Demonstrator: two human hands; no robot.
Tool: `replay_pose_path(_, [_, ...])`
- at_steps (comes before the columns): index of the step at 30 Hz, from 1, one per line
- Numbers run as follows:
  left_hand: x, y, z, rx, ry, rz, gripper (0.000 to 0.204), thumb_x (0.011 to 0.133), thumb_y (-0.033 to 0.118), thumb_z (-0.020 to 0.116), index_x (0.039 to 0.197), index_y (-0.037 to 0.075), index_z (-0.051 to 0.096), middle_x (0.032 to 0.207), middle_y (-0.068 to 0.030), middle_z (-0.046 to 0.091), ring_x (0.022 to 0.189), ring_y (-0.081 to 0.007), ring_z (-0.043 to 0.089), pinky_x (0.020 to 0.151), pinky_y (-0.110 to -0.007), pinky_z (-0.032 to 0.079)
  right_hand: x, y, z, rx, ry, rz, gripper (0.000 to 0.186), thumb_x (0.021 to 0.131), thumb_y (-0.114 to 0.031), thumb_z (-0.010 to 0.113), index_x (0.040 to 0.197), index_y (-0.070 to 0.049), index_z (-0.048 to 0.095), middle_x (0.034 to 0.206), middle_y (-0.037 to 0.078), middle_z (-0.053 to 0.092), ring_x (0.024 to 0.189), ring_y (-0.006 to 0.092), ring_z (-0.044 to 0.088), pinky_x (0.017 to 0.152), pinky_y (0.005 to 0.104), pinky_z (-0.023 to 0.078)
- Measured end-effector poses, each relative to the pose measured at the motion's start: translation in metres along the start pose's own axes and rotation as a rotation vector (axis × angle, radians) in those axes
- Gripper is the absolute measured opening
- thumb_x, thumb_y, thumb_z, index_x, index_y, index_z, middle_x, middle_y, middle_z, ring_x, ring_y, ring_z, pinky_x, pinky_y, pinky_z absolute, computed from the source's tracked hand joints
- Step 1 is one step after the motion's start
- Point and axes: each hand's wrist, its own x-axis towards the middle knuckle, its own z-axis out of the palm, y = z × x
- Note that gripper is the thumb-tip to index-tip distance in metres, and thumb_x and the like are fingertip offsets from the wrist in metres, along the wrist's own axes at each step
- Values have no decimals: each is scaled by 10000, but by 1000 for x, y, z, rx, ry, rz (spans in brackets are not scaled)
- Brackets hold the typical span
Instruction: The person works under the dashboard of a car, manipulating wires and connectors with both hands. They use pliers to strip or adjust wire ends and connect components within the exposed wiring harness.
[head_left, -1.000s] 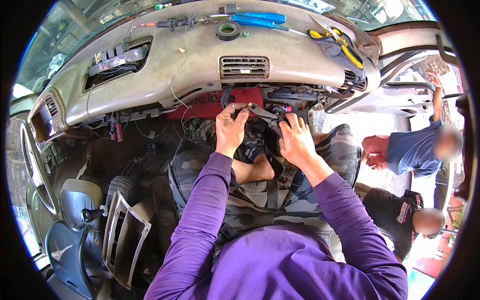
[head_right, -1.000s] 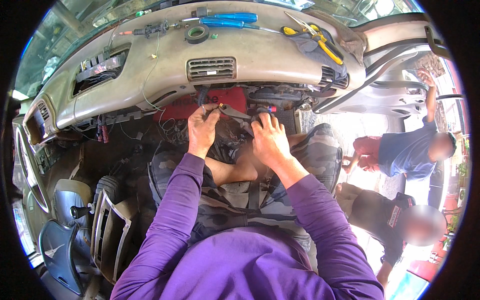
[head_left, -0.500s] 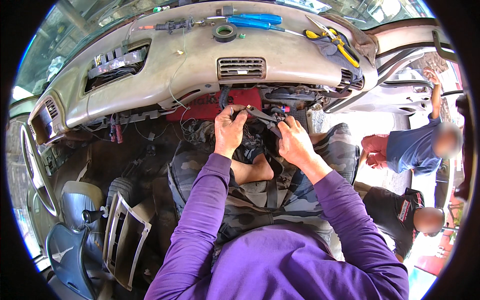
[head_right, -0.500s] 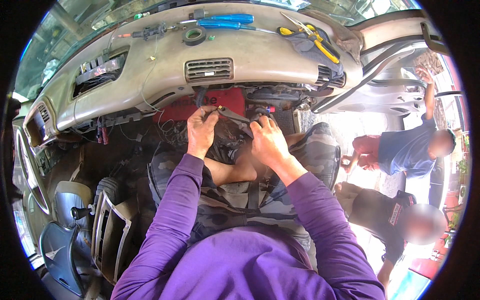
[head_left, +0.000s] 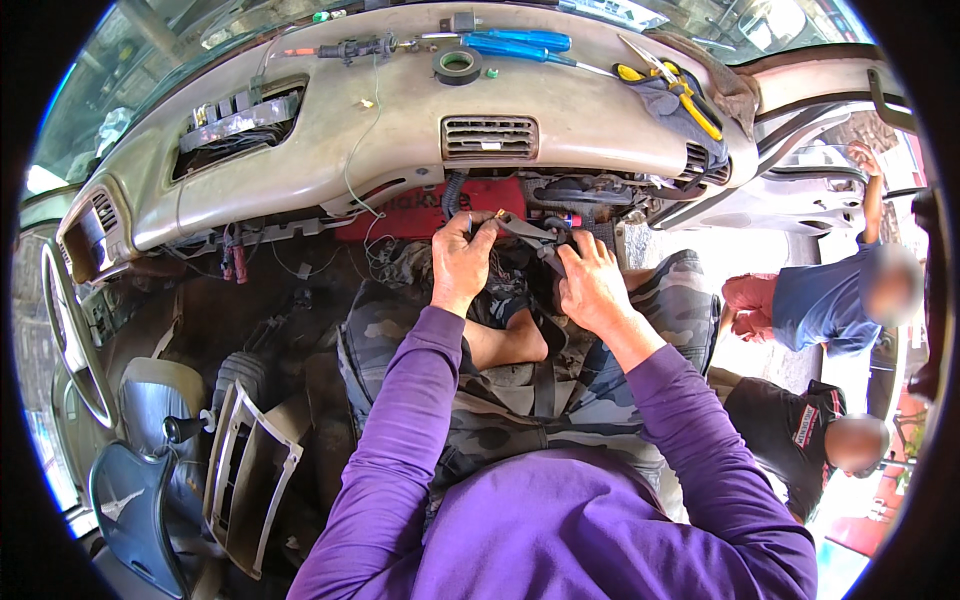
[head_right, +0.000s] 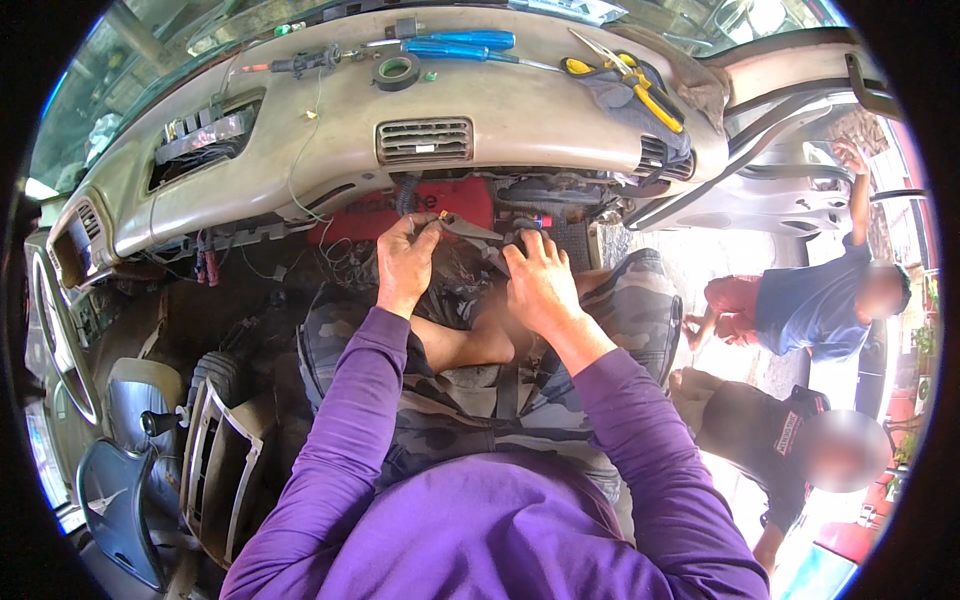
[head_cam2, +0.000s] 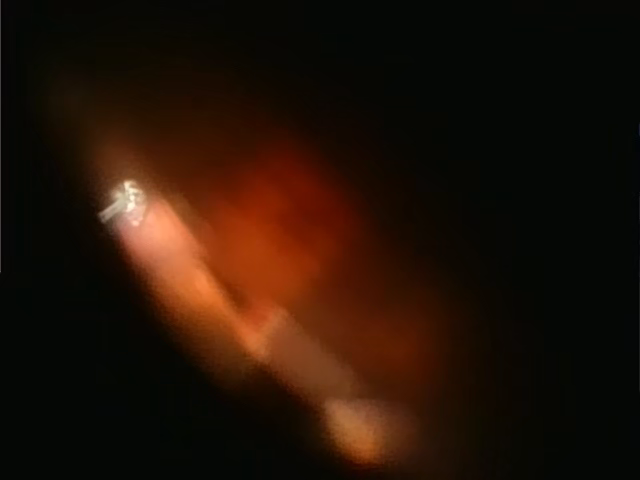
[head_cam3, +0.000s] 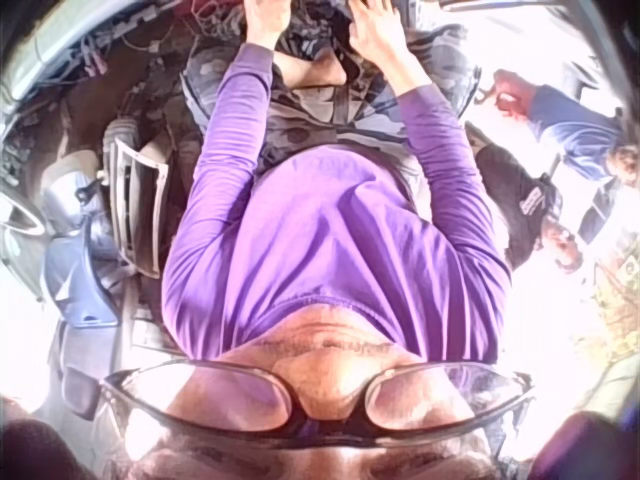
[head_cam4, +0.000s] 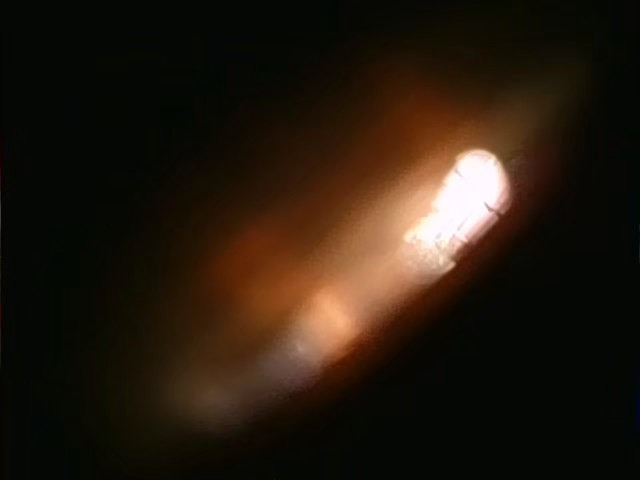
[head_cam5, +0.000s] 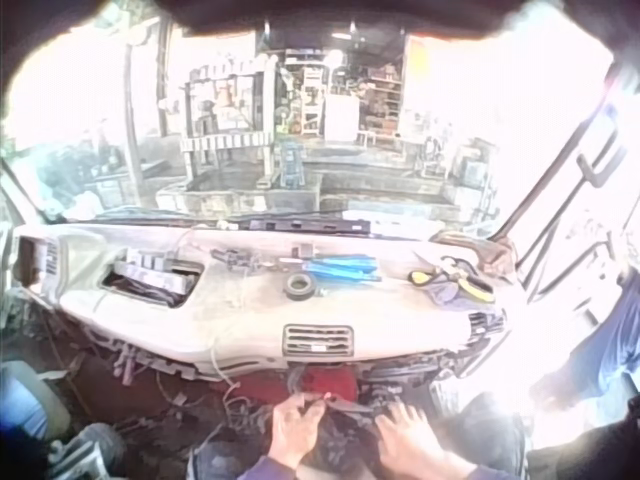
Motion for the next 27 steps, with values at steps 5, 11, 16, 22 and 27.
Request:
replay_pose_path(5, [-1, 3, 0, 33, 2, -25, 188, 941, 112, 687, 1030, -44, 741, 857, -13, 696, 796, -77, 582, 739, -246, 473, 1, 0, -4, 77, -95, 44, 445, 784, -78, 700, 1215, -15, 610, 1292, 241, 538, 1176, 440, 572, 976, 513, 495])
replay_pose_path(11, [1, 3, 0, 61, 11, -34, 176, 925, 113, 706, 1010, -35, 748, 834, -3, 690, 772, -69, 567, 719, -248, 469, 0, 3, -1, 133, -107, 25, 400, 793, -83, 680, 1179, -5, 613, 1254, 253, 556, 1157, 443, 600, 966, 507, 514])
replay_pose_path(16, [2, 0, -1, 121, 24, 16, 166, 910, 106, 719, 999, -28, 759, 816, 5, 689, 752, -57, 554, 695, -249, 466, 1, 1, -6, 156, -138, 34, 375, 786, -74, 671, 1147, 6, 615, 1195, 254, 583, 1103, 446, 626, 947, 500, 530])
replay_pose_path(22, [2, 2, 0, 81, 24, -4, 171, 897, 105, 732, 1000, -27, 764, 792, 17, 675, 724, -54, 540, 673, -245, 455, 1, 4, -2, 190, -60, 13, 345, 769, -31, 648, 1111, 12, 626, 1138, 257, 594, 1067, 455, 632, 923, 513, 527])
replay_pose_path(27, [1, 4, -1, 62, 11, -30, 179, 900, 105, 723, 1004, -36, 759, 793, 24, 663, 730, -56, 533, 677, -247, 451, 1, 3, -4, 254, -69, 32, 319, 771, -5, 626, 1090, 10, 625, 1104, 262, 595, 1030, 470, 633, 890, 521, 530])
